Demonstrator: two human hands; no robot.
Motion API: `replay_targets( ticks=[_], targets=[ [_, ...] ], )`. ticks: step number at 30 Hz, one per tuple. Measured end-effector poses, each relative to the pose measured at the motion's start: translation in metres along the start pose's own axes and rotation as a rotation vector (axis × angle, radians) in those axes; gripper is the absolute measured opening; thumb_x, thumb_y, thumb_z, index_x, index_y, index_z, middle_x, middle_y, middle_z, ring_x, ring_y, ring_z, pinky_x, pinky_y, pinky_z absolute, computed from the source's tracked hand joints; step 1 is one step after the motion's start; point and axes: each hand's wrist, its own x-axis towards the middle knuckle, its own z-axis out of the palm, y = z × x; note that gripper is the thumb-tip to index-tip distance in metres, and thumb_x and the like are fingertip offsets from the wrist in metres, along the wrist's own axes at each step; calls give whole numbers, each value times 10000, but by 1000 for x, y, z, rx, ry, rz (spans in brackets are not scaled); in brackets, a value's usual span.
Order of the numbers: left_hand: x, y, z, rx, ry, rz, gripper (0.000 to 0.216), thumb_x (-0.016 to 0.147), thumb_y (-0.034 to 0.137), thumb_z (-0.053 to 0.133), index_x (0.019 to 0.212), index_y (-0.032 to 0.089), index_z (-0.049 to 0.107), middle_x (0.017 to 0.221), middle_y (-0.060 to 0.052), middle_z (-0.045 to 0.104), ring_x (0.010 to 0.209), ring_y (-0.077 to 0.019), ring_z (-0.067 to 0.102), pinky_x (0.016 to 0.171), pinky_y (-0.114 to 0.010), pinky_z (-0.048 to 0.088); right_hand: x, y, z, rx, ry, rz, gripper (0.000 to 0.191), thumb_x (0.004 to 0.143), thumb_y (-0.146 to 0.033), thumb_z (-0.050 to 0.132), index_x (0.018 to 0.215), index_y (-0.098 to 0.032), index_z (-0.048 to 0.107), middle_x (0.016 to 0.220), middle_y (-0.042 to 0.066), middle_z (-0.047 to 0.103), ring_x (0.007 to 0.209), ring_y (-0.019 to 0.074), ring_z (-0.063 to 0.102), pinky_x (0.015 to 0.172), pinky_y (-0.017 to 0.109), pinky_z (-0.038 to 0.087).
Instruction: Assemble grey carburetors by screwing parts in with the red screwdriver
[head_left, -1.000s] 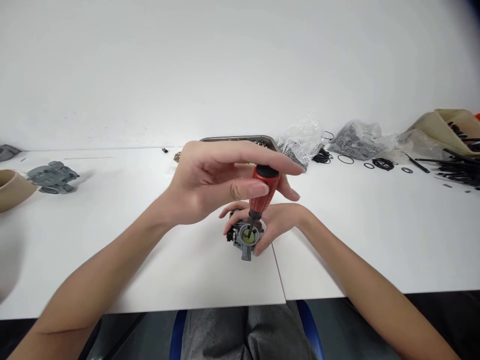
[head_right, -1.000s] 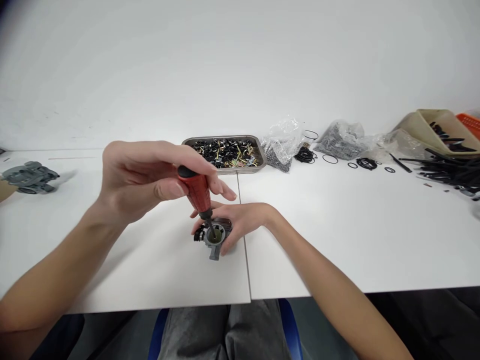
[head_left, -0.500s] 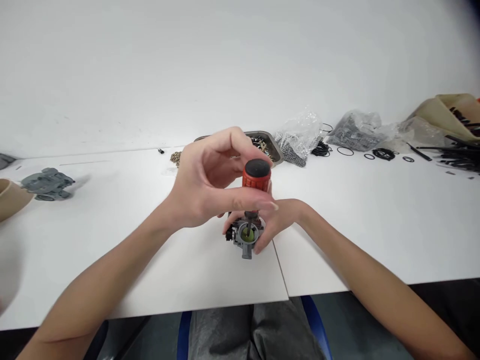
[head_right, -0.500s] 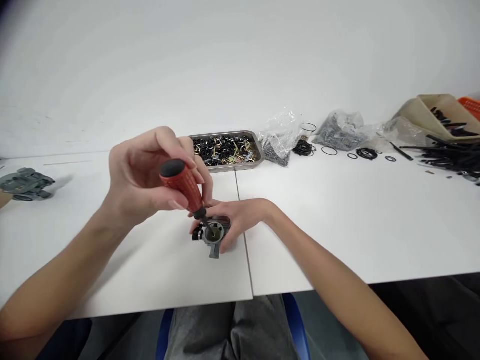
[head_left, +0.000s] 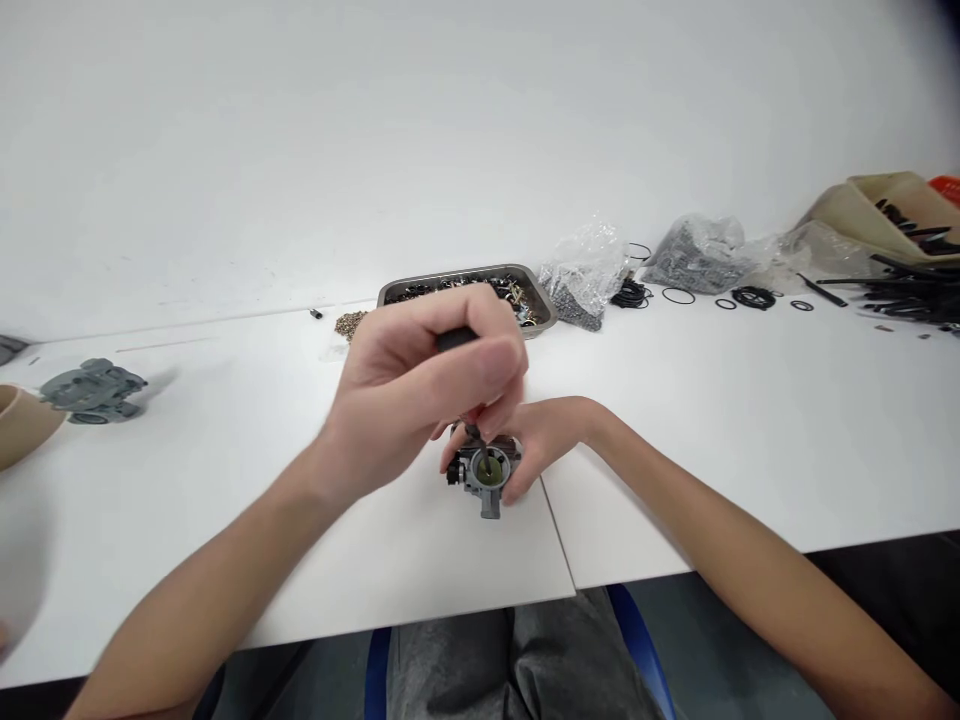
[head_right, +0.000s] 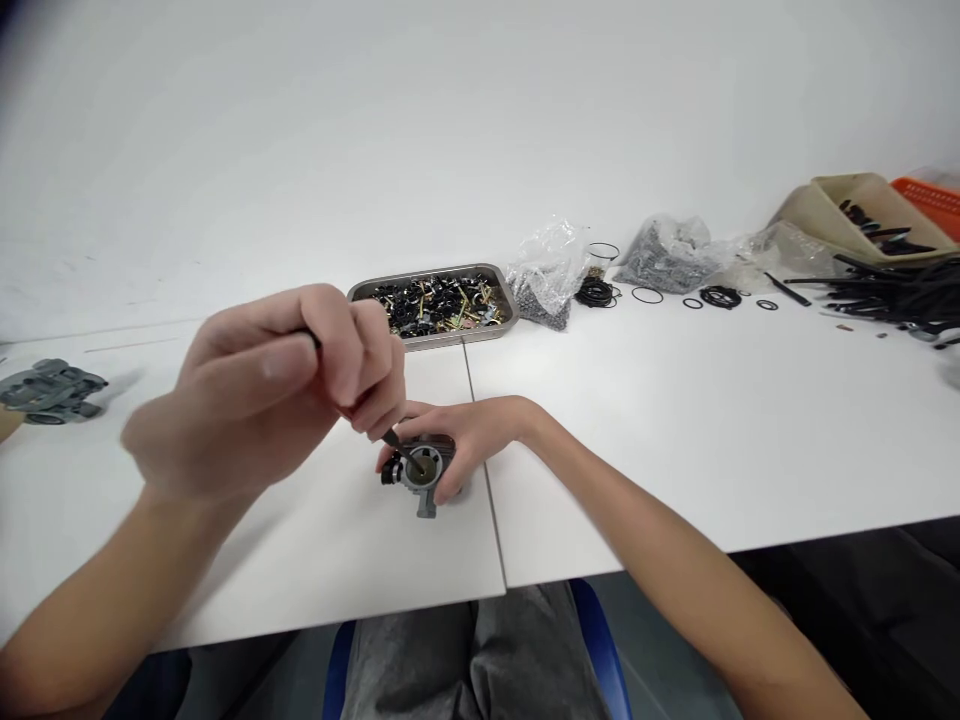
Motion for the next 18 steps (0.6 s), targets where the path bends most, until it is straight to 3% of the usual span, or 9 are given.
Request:
replay_targets(
  ticks=[3,7,11,15,18],
  targets=[
    [0,-5,15,-32,170,17,493,902,316,541,470,150,372,451,21,361,387,-47,353,371,-209,297,0,3,2,43,-14,-13,603,757,-224,754,1313,-179,522,1347,85,465,1270,215,457,1067,278,387],
    [-2,-7,25,-56,159,16,496,899,274,533,466,150,326,418,37,298,361,-32,282,358,-198,235,-1,9,1,-19,14,-43,567,766,-270,754,1290,-194,551,1401,70,439,1317,221,409,1104,277,337],
    [-5,-3,20,-82,-44,-28,491,858,278,575,465,152,309,405,29,319,371,-45,321,377,-207,257,-1,14,-1,-41,-31,-64,547,746,-288,766,1255,-208,584,1324,45,510,1318,242,401,1095,282,341],
    [5,-10,3,-251,-279,-108,512,847,281,553,442,164,262,379,32,252,351,-49,230,363,-222,204,-1,12,-1,-16,-10,6,633,741,-260,759,1327,-225,523,1366,50,466,1300,236,421,1078,293,361],
    [20,-21,-8,-425,-531,-177,519,800,281,584,407,181,259,339,29,244,320,-59,201,344,-240,174,0,11,-1,-33,-11,17,621,736,-251,758,1313,-242,530,1380,44,442,1307,233,410,1089,305,352]
  ],
)
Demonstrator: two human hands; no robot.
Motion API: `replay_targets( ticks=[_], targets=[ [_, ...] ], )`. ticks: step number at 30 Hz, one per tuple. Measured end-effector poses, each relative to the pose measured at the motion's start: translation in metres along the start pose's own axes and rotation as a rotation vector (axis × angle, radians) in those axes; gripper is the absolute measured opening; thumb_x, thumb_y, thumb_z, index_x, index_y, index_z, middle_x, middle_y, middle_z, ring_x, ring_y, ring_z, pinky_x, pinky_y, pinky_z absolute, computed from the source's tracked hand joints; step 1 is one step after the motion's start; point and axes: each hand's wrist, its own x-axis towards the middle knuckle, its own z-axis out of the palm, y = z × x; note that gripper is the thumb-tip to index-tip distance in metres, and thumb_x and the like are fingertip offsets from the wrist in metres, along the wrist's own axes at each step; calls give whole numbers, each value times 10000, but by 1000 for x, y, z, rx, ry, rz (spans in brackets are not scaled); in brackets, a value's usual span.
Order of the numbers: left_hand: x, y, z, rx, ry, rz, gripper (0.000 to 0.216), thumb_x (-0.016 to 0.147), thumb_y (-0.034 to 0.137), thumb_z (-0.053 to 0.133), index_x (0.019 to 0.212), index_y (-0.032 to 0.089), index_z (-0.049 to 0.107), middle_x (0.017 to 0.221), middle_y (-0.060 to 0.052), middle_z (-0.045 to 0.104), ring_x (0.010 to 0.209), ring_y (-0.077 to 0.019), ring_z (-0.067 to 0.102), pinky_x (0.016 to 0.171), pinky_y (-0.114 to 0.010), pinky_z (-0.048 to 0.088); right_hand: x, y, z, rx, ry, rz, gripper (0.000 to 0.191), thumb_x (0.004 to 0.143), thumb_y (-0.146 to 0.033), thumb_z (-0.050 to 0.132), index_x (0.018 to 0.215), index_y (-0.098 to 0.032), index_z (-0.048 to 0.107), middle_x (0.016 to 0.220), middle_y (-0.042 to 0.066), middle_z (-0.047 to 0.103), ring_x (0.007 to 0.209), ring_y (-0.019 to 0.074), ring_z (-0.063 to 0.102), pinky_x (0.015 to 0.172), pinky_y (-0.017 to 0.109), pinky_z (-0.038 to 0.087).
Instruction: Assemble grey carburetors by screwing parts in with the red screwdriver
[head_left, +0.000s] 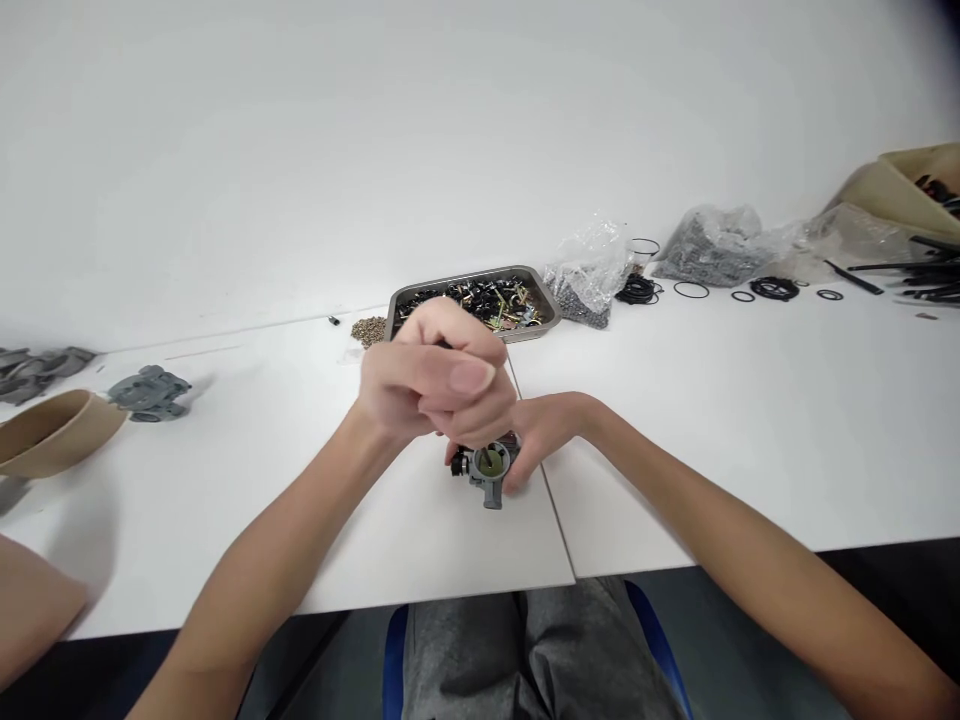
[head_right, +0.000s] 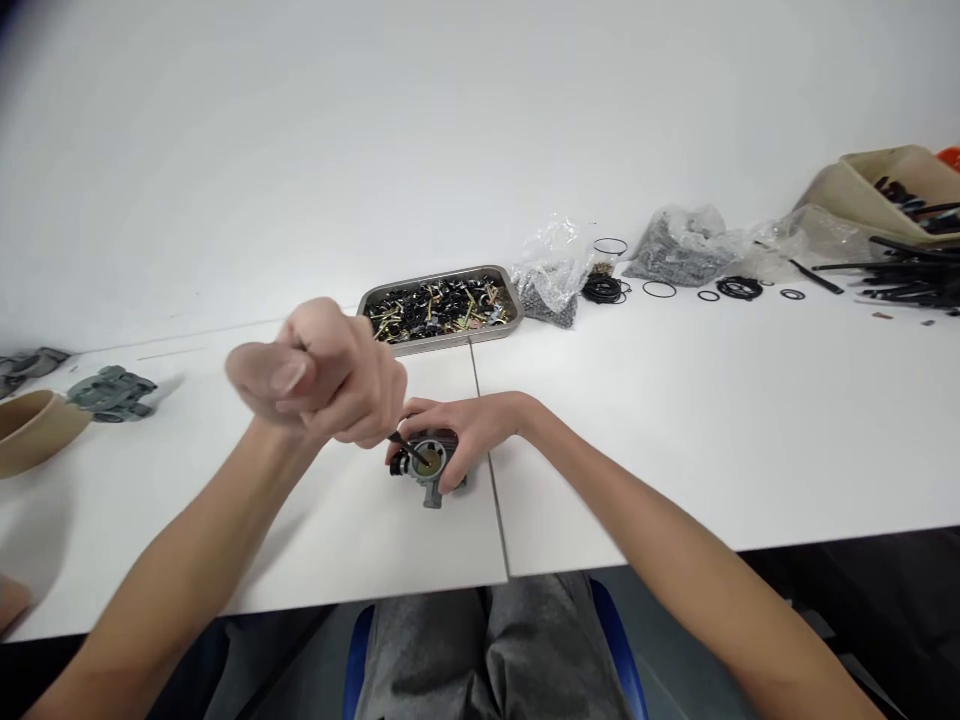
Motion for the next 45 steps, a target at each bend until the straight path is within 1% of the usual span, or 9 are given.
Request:
replay_targets(
  ticks=[4,9,14,17,21,30,33,39,45],
  targets=[
    [14,2,-10,-54,-83,-102,383,737,326,654,469,195,414,320,60,239,278,-55,187,311,-224,192,0,-3,-2,-45,-15,-19,596,738,-289,763,1290,-251,542,1424,37,384,1350,239,353,1106,311,336],
    [20,12,17,352,451,-85,230,836,375,594,726,174,581,479,10,495,391,-81,428,382,-213,349,-3,-10,-1,-99,31,11,560,736,-265,754,1264,-262,566,1465,27,314,1341,230,361,1105,308,341],
    [15,0,46,410,760,107,276,860,326,590,644,170,519,463,49,364,366,-37,301,341,-185,215,-3,-5,2,-69,28,32,609,744,-299,756,1310,-257,537,1326,47,487,1246,236,467,1041,313,413],
    [11,-5,49,349,738,146,315,879,261,545,590,160,469,458,53,320,357,-22,241,348,-184,180,-1,-1,2,-49,39,-30,604,736,-289,763,1299,-235,548,1345,52,474,1264,239,449,1054,299,399],
    [8,2,39,265,500,61,319,852,237,554,561,152,457,437,50,301,344,-23,224,355,-194,198,0,0,1,1,-11,-66,604,750,-241,737,1316,-202,531,1340,54,469,1274,222,440,1089,288,360],
    [12,5,-19,228,198,-72,434,669,464,684,500,202,382,346,84,178,241,-45,186,274,-217,224,-3,-8,2,-42,32,13,575,718,-214,746,1261,-260,564,1434,32,320,1294,223,408,1044,276,406],
    [20,9,-8,254,289,-107,214,775,360,605,694,185,514,395,64,327,300,-63,293,326,-219,273,-4,-11,3,-59,43,25,563,716,-199,737,1250,-265,569,1438,25,316,1292,217,406,1061,283,389],
    [23,12,34,450,840,159,252,851,381,585,720,185,496,464,55,403,343,-63,369,331,-210,296,-2,-10,3,-80,51,-7,575,706,-171,740,1252,-239,572,1419,53,342,1303,228,393,1080,310,363],
    [21,-3,42,435,853,181,284,882,335,552,665,184,448,451,75,268,341,-18,222,319,-164,177,-3,-7,4,-42,46,-1,588,717,-139,719,1276,-225,559,1273,64,520,1202,226,501,1019,310,424]
  ],
)
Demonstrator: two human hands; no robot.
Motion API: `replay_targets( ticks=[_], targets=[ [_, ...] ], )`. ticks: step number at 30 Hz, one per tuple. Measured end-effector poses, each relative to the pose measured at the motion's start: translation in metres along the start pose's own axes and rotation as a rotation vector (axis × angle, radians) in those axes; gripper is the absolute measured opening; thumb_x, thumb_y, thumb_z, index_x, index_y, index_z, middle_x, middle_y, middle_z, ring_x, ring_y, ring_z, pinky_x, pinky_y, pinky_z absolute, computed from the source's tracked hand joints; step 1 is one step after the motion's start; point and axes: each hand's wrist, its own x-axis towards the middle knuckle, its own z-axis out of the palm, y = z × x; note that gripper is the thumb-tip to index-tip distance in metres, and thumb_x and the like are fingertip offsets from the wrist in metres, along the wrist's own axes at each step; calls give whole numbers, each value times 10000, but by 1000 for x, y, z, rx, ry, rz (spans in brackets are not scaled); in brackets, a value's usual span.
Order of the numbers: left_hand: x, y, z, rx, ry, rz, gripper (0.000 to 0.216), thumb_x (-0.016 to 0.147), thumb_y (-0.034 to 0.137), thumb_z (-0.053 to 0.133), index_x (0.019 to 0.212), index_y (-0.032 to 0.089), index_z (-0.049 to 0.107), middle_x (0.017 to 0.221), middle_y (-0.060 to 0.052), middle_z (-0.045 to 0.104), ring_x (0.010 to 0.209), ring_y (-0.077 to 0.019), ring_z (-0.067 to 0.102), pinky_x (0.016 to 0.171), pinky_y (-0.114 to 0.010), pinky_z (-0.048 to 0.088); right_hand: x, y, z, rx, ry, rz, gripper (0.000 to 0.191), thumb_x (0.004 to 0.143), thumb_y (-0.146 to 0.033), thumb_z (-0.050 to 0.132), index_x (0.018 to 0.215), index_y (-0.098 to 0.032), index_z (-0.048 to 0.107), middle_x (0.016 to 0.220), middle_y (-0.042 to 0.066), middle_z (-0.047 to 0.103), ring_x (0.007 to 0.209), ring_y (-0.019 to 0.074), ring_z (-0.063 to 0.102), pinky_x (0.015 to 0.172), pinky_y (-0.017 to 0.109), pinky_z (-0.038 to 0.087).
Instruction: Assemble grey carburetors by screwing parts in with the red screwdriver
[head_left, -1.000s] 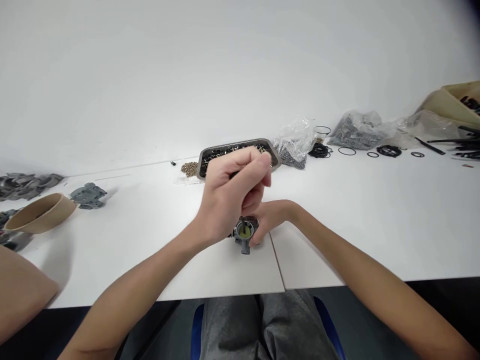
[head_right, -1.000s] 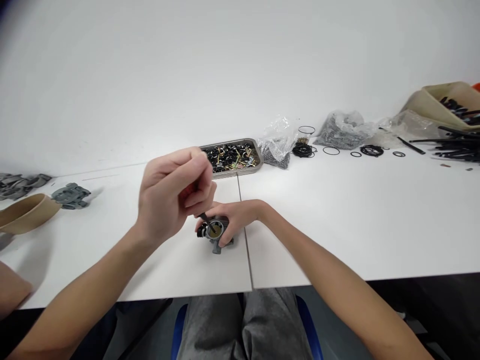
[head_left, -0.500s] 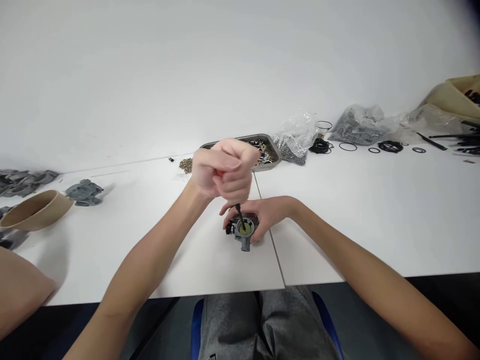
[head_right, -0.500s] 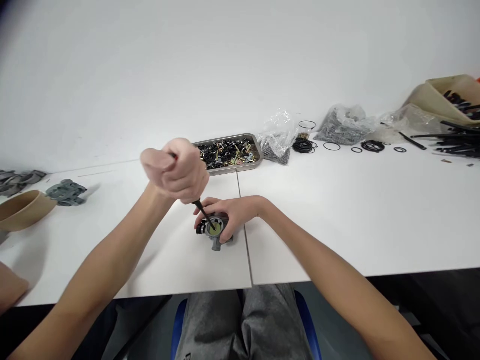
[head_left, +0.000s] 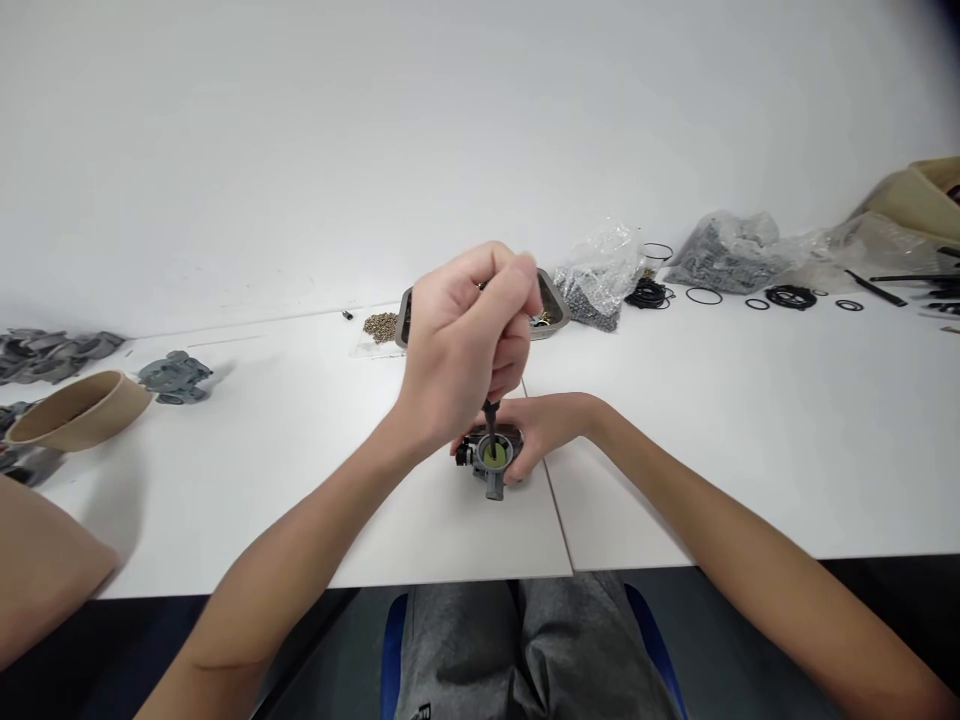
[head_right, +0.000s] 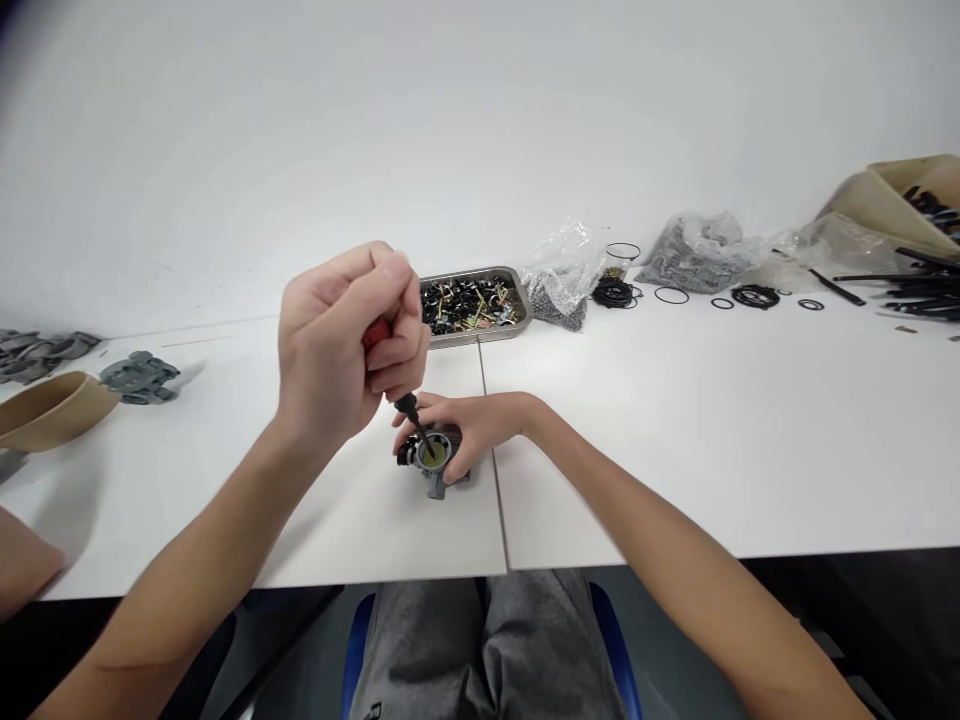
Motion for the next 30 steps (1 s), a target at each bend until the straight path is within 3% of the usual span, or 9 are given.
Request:
replay_targets(
  ticks=[6,10,12,14,18,20,23,26,30],
  targets=[
    [3,2,-4,-95,-370,-43,248,896,303,528,684,178,493,447,78,291,334,-12,223,335,-161,218,-1,-4,-2,-22,-20,-26,590,735,-157,698,1299,-206,531,1254,52,553,1180,231,517,1028,329,430],
    [26,-10,-22,-360,-858,-176,321,856,332,592,603,183,461,391,76,277,277,-20,199,288,-177,205,0,-3,-3,-33,-36,-28,615,718,-143,685,1303,-230,517,1405,42,401,1288,232,423,1070,317,390],
    [37,-16,-27,-491,-1004,-186,366,862,366,581,576,187,440,365,82,224,260,-28,176,270,-185,198,0,-2,-2,-48,-28,8,601,713,-158,693,1284,-259,534,1448,27,320,1309,229,397,1067,302,390],
    [42,-16,-26,-457,-926,-151,298,896,353,533,652,188,489,397,80,248,288,-36,215,284,-182,215,0,-3,-2,-66,-11,29,593,704,-161,702,1266,-273,551,1443,23,314,1313,234,390,1075,309,383],
    [28,5,-10,65,-573,-69,105,900,249,524,994,203,518,583,33,490,480,-85,488,378,-172,349,0,-7,-2,-67,3,7,600,689,-124,708,1254,-267,563,1433,30,342,1332,253,363,1103,341,348],
    [15,13,-3,162,-359,-15,135,873,214,553,994,207,495,580,50,490,481,-77,499,404,-165,367,-1,-7,-1,-59,1,14,605,696,-109,699,1265,-260,559,1398,39,390,1316,259,380,1091,344,358],
    [-1,12,3,87,-122,8,36,876,192,512,897,195,483,490,78,420,386,-54,401,379,-165,317,-1,-5,0,-44,-1,26,607,702,-105,697,1274,-254,558,1295,49,484,1257,256,437,1060,333,389],
    [-6,4,4,8,-81,27,54,880,154,465,846,194,477,416,85,388,340,-58,327,347,-175,263,-1,-3,1,-12,6,28,602,704,-100,695,1270,-256,561,1262,41,520,1236,242,458,1046,311,399],
    [0,1,-2,-110,-221,28,114,851,98,435,817,203,465,373,89,366,315,-61,259,329,-173,281,-1,-3,0,21,-19,28,627,715,-87,663,1305,-251,528,1295,31,507,1219,219,481,1024,303,417]
  ],
)
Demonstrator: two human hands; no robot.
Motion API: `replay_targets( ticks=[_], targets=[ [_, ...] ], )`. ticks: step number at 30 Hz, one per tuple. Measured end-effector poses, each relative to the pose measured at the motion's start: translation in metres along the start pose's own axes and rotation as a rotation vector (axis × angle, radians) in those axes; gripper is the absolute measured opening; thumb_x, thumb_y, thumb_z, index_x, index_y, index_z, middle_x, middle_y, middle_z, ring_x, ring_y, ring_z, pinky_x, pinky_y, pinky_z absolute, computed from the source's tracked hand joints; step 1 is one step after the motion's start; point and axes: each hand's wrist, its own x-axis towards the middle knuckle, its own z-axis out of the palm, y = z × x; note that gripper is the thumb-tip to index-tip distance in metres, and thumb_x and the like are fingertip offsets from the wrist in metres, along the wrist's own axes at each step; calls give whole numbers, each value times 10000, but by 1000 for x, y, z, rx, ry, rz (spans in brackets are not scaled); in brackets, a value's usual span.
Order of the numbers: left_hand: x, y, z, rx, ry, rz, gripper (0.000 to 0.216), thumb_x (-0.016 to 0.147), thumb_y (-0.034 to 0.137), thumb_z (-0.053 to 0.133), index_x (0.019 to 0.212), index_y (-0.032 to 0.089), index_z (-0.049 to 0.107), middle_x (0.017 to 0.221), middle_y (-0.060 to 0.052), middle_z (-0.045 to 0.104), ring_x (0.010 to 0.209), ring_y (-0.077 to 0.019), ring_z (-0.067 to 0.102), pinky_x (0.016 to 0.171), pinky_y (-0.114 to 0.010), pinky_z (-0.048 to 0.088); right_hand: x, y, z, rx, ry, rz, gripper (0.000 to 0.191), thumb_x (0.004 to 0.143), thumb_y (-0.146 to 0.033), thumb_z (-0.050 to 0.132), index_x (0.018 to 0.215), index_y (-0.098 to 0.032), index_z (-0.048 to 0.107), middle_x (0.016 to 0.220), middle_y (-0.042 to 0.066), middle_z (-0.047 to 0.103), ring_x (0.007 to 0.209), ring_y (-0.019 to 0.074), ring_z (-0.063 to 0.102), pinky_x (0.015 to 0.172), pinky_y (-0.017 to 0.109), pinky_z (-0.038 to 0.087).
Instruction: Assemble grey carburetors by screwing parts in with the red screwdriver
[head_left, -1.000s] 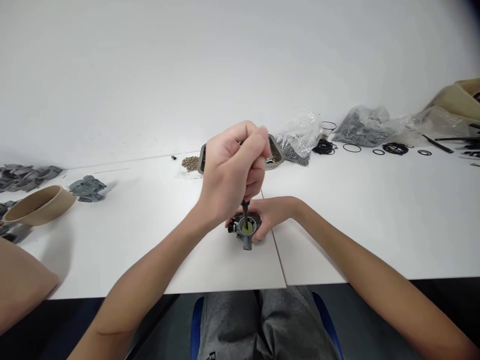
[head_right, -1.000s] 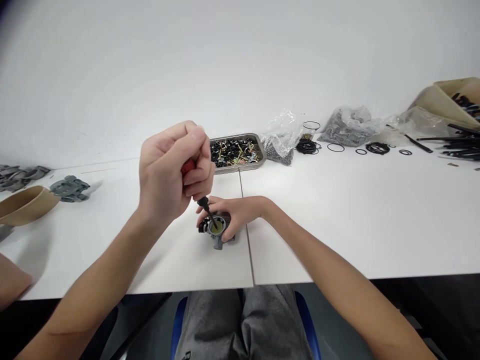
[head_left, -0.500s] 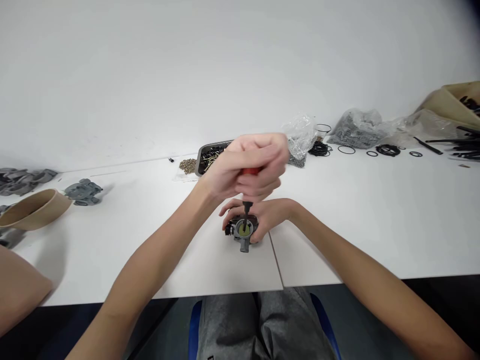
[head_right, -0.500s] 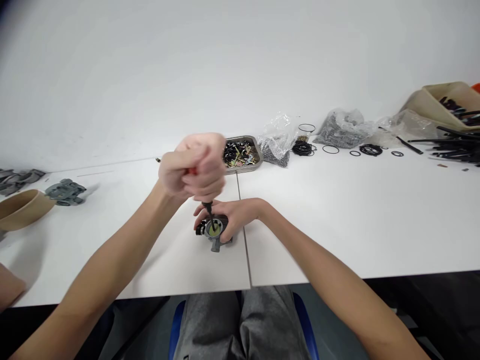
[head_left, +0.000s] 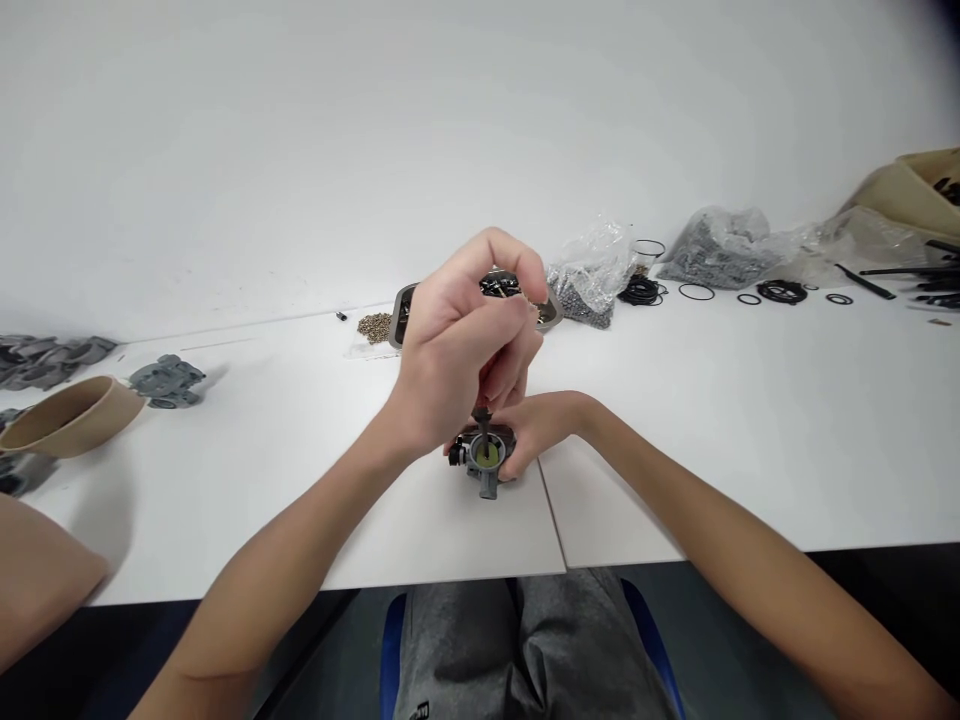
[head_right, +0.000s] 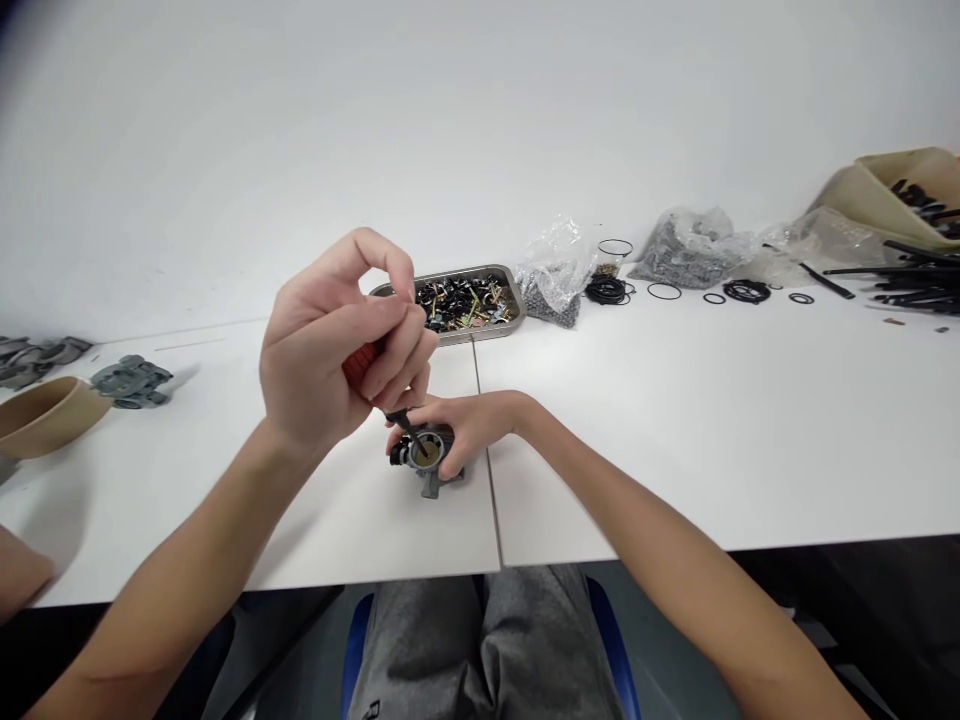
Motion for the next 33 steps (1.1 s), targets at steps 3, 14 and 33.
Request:
replay_targets(
  ticks=[3,14,33],
  targets=[
    [10,0,-17,-121,-274,-120,98,825,126,487,789,210,451,377,84,360,312,-66,283,341,-180,313,1,1,-1,-30,-16,-15,619,723,-129,678,1308,-255,522,1321,34,469,1265,230,444,1037,316,412],
    [26,-7,-23,162,-126,-159,240,813,267,623,1009,200,502,503,65,486,394,-64,449,380,-168,333,0,-3,0,-72,26,6,602,688,-104,695,1251,-269,559,1432,21,313,1323,216,370,1073,284,373],
    [33,-13,-45,-155,-535,-278,258,756,380,648,732,204,461,365,100,296,255,-48,231,297,-203,254,-1,-1,0,-17,14,27,598,697,-158,708,1266,-253,546,1429,33,307,1289,229,412,1078,308,371]
  ],
)
